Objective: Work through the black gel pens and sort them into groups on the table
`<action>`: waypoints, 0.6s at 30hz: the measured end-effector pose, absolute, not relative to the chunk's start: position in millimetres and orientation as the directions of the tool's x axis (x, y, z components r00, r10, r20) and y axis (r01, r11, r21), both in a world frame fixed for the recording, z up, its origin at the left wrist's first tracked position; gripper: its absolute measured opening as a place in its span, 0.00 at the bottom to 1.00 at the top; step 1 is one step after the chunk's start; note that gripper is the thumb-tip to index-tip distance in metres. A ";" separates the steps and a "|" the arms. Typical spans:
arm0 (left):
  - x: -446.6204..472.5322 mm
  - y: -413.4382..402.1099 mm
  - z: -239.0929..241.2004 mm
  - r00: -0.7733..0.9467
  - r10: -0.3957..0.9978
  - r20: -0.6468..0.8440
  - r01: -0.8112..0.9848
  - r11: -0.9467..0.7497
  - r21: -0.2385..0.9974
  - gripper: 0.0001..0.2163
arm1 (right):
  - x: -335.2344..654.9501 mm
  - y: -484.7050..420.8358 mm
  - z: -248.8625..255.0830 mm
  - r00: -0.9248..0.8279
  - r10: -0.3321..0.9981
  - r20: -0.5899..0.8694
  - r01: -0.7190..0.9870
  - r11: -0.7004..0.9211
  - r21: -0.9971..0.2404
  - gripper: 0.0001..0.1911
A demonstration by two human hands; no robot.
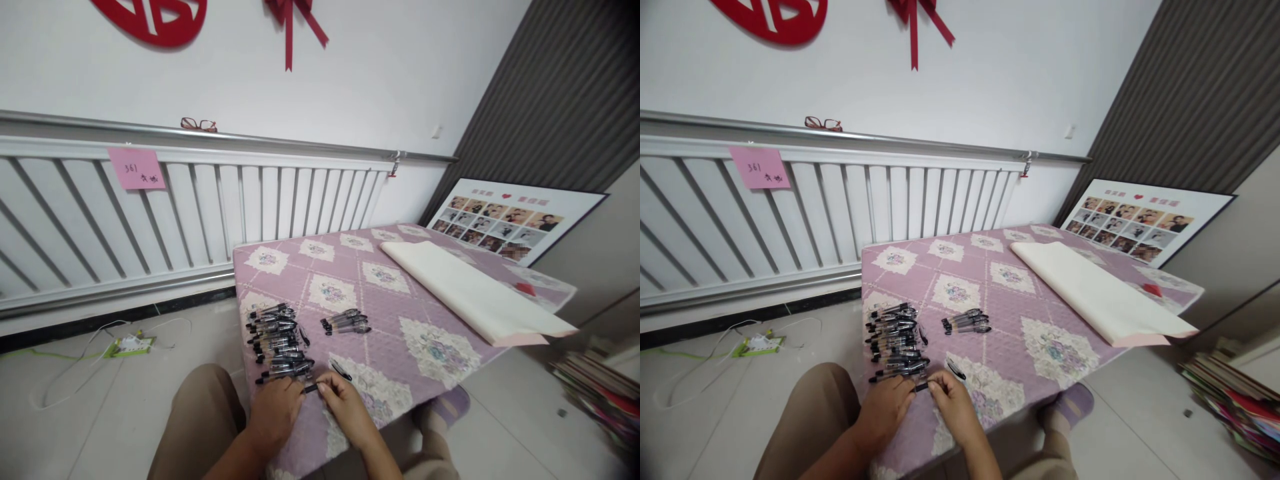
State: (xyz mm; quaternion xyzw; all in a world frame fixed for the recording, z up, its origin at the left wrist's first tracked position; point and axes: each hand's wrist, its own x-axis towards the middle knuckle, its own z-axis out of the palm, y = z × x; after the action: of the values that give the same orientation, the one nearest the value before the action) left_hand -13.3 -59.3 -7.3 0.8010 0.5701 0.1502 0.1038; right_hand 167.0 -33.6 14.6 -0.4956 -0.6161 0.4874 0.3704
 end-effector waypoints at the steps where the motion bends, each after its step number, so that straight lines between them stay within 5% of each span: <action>1: -13.4 -59.2 -8.3 0.304 0.944 0.125 0.880 -0.329 0.344 0.10 | 167.5 -33.4 15.7 -0.244 0.969 -0.028 0.227 0.029 -0.974 0.10; 5: -13.6 -59.3 -10.6 0.296 0.945 0.139 0.877 -0.327 0.352 0.11 | 168.8 -31.4 14.7 -0.217 0.976 -0.006 0.155 0.029 -0.988 0.15; 8: -13.7 -59.8 -9.6 0.298 0.944 0.142 0.879 -0.330 0.343 0.11 | 166.8 -29.7 11.2 -0.153 0.988 -0.006 0.239 0.031 -0.971 0.11; 12: -13.5 -60.0 -9.3 0.297 0.942 0.157 0.883 -0.333 0.331 0.13 | 161.5 -27.9 7.9 -0.126 0.991 0.034 0.373 0.079 -0.924 0.20; 18: -12.6 -57.9 -12.0 0.325 0.936 0.138 0.888 -0.352 0.297 0.14 | 160.9 -28.8 9.5 -0.157 0.988 0.014 0.352 0.069 -0.934 0.19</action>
State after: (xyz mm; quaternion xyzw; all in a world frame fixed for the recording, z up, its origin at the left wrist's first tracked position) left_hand -12.6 -57.9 -12.0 0.8095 0.5632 0.1433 0.0836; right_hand 160.9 -28.8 9.5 -0.5321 -0.6293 0.4272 0.3721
